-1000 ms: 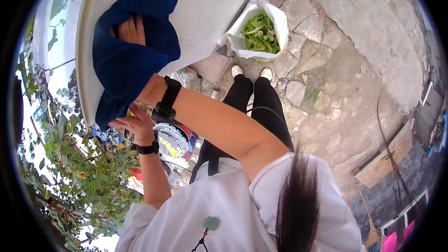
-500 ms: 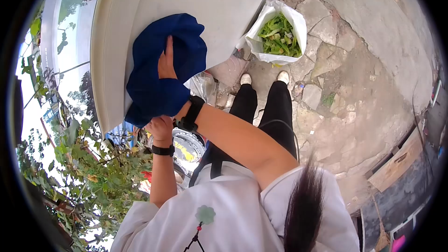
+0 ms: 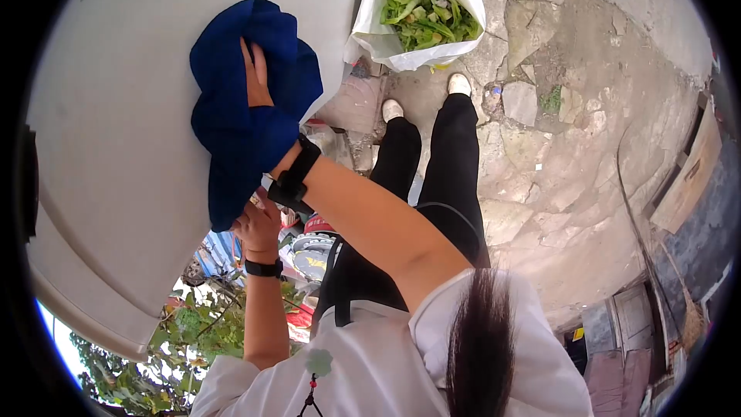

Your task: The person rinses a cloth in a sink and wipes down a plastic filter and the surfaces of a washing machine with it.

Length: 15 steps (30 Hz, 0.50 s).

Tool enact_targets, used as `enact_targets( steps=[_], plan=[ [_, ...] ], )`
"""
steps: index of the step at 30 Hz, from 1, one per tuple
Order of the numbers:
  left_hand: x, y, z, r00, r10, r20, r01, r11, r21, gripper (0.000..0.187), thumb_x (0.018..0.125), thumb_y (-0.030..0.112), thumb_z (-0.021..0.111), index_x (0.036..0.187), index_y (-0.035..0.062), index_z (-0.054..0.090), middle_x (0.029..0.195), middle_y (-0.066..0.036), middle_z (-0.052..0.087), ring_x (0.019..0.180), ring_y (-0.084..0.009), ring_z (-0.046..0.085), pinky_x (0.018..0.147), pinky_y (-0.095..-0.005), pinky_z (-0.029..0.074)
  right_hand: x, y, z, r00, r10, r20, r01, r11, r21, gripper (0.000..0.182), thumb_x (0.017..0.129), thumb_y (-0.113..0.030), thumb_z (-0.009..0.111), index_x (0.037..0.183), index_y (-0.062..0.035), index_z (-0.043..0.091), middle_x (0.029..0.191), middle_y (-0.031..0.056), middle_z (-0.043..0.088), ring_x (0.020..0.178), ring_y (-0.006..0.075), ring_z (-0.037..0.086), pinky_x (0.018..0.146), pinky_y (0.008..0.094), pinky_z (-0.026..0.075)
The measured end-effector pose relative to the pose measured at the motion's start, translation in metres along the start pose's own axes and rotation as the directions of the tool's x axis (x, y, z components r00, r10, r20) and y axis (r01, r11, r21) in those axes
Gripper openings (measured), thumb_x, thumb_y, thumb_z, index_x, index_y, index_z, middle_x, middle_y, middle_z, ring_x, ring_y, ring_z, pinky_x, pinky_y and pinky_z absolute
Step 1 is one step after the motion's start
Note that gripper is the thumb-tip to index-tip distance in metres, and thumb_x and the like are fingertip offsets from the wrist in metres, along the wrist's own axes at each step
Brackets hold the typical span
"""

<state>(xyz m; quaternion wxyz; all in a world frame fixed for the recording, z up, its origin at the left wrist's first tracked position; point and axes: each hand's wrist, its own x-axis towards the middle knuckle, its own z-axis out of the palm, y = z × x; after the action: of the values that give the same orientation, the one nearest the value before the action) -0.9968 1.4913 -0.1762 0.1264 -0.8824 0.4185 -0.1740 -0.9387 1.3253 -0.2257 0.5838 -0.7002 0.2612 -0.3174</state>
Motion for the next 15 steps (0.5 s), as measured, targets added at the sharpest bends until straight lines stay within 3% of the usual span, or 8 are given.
enact_targets(
  steps=[1, 4, 5, 8, 9, 15],
  plan=[
    [0.003, 0.007, 0.011, 0.996, 0.086, 0.035, -0.088, 0.994, 0.071, 0.041, 0.090, 0.023, 0.063, 0.120, -0.0050, 0.062, 0.118, -0.021, 0.064, 0.116, -0.0334, 0.055, 0.102, -0.0456, 0.038, -0.003, 0.025, 0.001, 0.999, 0.046, -0.006, -0.046, 0.999, -0.018, 0.050, 0.090, -0.022, 0.059, 0.136, -0.0037, 0.050, 0.136, 0.0216, 0.048, 0.122, 0.0399, 0.046, 0.104, 0.0466, 0.039],
    [-0.006, 0.029, 0.050, 0.967, 0.136, 0.215, -0.163, 0.980, 0.116, 0.038, 0.087, 0.024, 0.064, 0.117, -0.0011, 0.065, 0.119, -0.014, 0.066, 0.111, -0.0307, 0.058, 0.100, -0.0440, 0.037, -0.010, 0.105, 0.005, 0.978, 0.210, -0.017, -0.210, 0.976, -0.060, 0.051, 0.089, -0.022, 0.060, 0.136, -0.0036, 0.050, 0.135, 0.0215, 0.049, 0.121, 0.0401, 0.047, 0.103, 0.0466, 0.039],
    [-0.005, 0.035, 0.061, 0.961, 0.147, 0.236, -0.179, 0.976, 0.121, 0.036, 0.087, 0.026, 0.064, 0.115, 0.0042, 0.068, 0.119, -0.006, 0.067, 0.108, -0.0266, 0.059, 0.101, -0.0420, 0.035, -0.014, 0.131, 0.006, 0.964, 0.266, -0.021, -0.267, 0.961, -0.069, 0.051, 0.089, -0.022, 0.060, 0.136, -0.0036, 0.050, 0.135, 0.0215, 0.049, 0.120, 0.0401, 0.047, 0.103, 0.0466, 0.039],
    [0.002, 0.053, 0.084, 0.930, 0.193, 0.313, -0.257, 0.949, 0.180, 0.035, 0.088, 0.027, 0.062, 0.117, 0.0077, 0.068, 0.118, -0.003, 0.067, 0.108, -0.0224, 0.059, 0.104, -0.0395, 0.032, -0.023, 0.203, 0.011, 0.907, 0.421, -0.012, -0.421, 0.904, -0.074, 0.051, 0.089, -0.023, 0.061, 0.135, -0.0035, 0.050, 0.134, 0.0215, 0.049, 0.119, 0.0403, 0.047, 0.102, 0.0466, 0.040],
    [0.002, 0.057, 0.092, 0.920, 0.177, 0.349, -0.253, 0.950, 0.185, 0.036, 0.088, 0.026, 0.058, 0.120, 0.0108, 0.067, 0.123, 0.001, 0.066, 0.113, -0.0169, 0.057, 0.109, -0.0362, 0.028, -0.026, 0.223, 0.012, 0.884, 0.468, -0.006, -0.467, 0.881, -0.073, 0.051, 0.089, -0.023, 0.061, 0.135, -0.0034, 0.050, 0.133, 0.0215, 0.049, 0.119, 0.0404, 0.047, 0.102, 0.0466, 0.040],
    [0.005, 0.066, 0.103, 0.878, 0.241, 0.414, -0.287, 0.956, 0.052, 0.041, 0.089, 0.021, 0.055, 0.127, 0.0095, 0.063, 0.133, 0.001, 0.060, 0.123, -0.0141, 0.052, 0.111, -0.0340, 0.027, -0.052, 0.263, 0.019, 0.788, 0.615, 0.037, -0.612, 0.788, -0.065, 0.052, 0.088, -0.023, 0.062, 0.135, -0.0032, 0.050, 0.131, 0.0215, 0.050, 0.117, 0.0408, 0.048, 0.101, 0.0467, 0.041]
  ],
)
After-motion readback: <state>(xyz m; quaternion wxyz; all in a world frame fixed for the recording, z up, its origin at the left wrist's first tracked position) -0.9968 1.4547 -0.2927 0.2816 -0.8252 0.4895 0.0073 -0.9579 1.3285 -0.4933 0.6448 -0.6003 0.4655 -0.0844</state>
